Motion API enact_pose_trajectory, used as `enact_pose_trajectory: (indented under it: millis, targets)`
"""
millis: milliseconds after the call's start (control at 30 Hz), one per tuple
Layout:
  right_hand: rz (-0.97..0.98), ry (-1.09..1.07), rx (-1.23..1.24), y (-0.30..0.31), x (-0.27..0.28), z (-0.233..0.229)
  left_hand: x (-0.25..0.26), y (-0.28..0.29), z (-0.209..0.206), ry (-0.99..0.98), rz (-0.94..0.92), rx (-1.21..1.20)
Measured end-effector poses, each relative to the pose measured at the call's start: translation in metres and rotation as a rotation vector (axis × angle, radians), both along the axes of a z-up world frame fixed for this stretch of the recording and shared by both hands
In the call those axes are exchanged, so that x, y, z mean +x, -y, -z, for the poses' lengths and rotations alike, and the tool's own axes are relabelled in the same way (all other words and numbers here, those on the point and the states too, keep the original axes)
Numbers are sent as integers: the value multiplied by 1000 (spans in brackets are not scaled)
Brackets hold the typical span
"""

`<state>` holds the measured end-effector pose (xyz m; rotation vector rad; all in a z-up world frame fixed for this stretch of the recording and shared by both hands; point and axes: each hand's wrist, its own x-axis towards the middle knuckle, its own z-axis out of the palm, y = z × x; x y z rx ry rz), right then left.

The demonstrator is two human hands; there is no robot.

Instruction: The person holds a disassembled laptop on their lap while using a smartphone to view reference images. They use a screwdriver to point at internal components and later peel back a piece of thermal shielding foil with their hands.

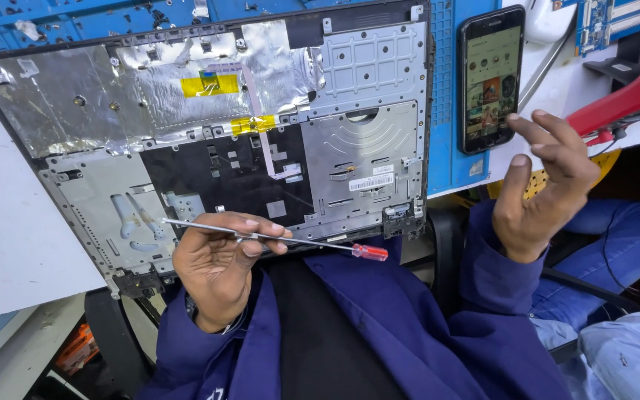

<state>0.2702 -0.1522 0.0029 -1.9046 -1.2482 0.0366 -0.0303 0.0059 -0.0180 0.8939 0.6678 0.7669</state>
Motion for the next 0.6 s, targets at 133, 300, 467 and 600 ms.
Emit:
enact_pose_trajectory:
  millis: [133,300,467,600]
  targets:
    - [49,90,-79,1,3,-5,-6,-6,-2,-15,-55,43]
    - [129,242,-477,-5,7,-4,-10,-10,-6,-199,-145,49]
    - [105,222,-493,-14,11,-9,-12,-13,-29,-338,-87,134]
    - [113,185,-523,-10,20,-5,-23,-13,-39,-340,-20,235]
